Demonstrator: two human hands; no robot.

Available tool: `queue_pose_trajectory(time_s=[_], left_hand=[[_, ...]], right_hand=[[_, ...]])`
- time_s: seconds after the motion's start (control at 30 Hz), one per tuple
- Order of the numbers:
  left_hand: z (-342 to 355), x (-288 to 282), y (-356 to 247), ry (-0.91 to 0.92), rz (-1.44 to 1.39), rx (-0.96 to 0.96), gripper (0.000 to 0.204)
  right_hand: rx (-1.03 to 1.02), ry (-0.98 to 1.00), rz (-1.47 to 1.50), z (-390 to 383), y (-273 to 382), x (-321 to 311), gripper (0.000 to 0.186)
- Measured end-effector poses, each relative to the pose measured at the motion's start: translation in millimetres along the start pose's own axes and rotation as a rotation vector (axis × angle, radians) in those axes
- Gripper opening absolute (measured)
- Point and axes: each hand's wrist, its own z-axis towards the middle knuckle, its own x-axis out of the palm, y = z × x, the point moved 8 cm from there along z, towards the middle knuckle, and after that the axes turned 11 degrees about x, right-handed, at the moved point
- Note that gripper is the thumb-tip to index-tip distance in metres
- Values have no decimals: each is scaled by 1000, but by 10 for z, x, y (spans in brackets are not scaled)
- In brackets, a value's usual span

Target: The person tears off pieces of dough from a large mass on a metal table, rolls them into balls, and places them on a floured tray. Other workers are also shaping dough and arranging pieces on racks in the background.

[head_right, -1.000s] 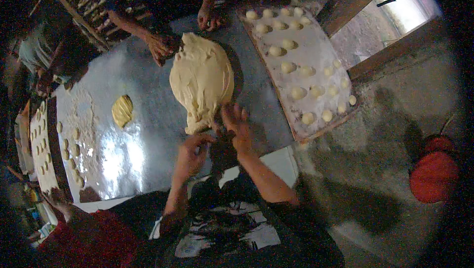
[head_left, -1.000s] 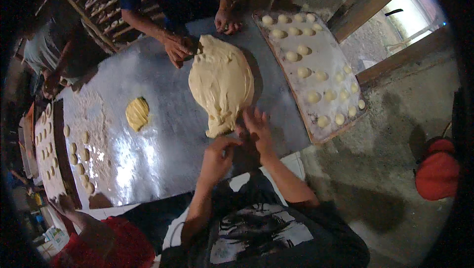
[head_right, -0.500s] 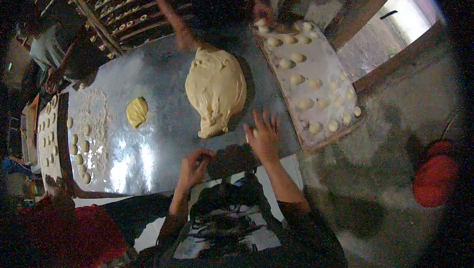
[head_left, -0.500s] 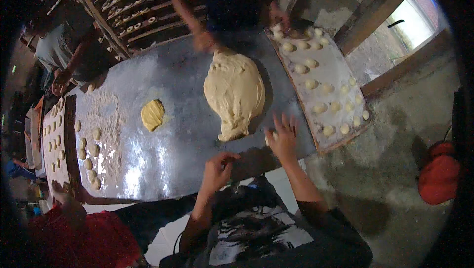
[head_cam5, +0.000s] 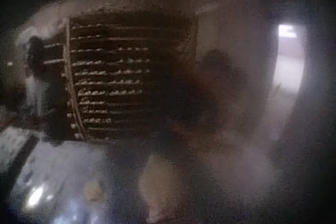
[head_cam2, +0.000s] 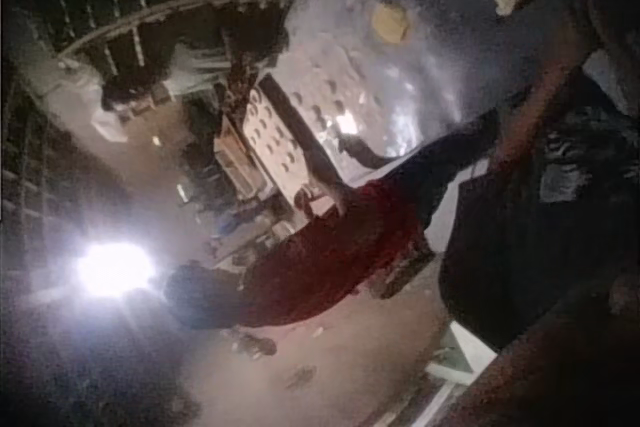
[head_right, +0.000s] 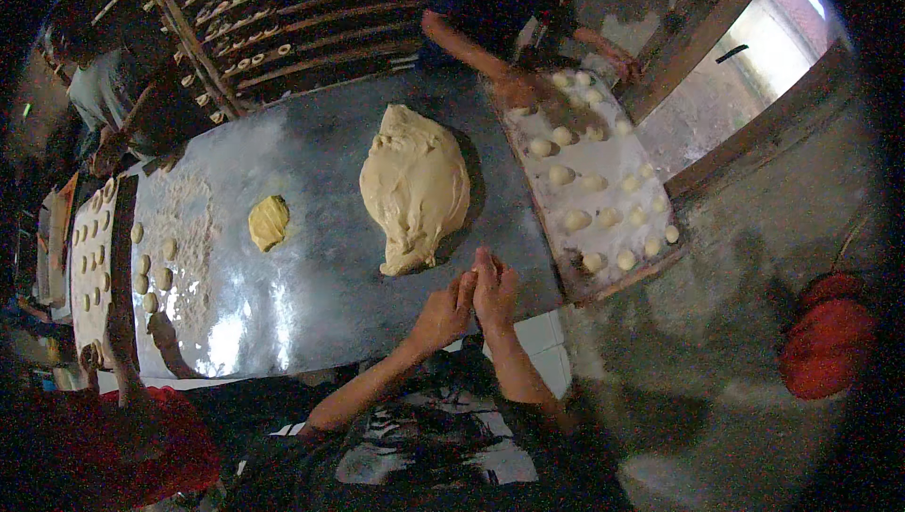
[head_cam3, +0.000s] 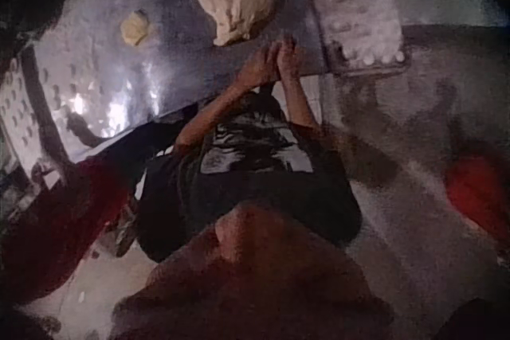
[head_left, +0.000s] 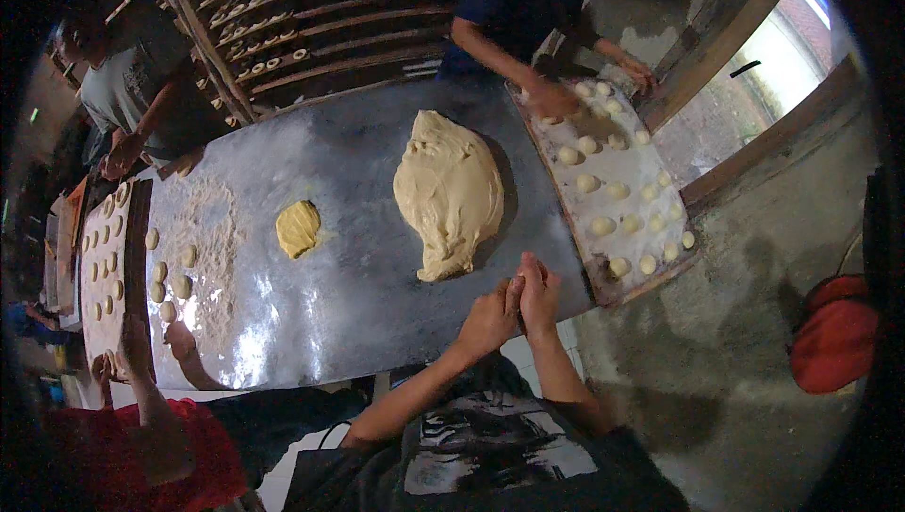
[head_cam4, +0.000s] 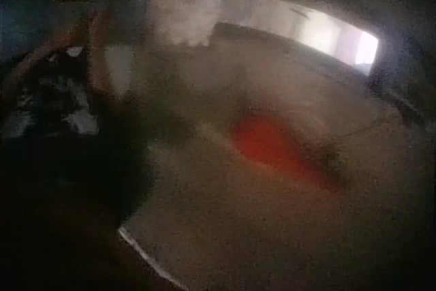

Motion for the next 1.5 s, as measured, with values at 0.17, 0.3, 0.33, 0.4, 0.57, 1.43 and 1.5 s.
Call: queue_pose_trajectory(time_s=[0.17, 0.3, 0.33, 0.4, 0.57, 1.43, 1.5], left_hand=[[165, -102, -126, 87, -113, -55, 40], [386, -339, 339, -9, 143, 69, 38], [447, -614, 546, -62, 194, -13, 35], [628, -1080, 633, -93, 359, -186, 31], [681, -994, 715, -55, 758, -135, 29], [20, -1082, 774, -156, 394, -27, 29], [9, -1018, 808, -132, 429, -53, 29]], right_hand=[[257, -105, 263, -125, -282, -120, 31], [546, 45, 468, -798, -614, -133, 16], [198, 85, 14, -767, -568, -331, 14], [-529, 143, -885, -706, -632, -455, 24], [-542, -187, -1118, 381, -475, 274, 54], [-642, -307, -1026, 545, -121, -30, 48], [-508, -162, -988, 327, -351, 266, 45]])
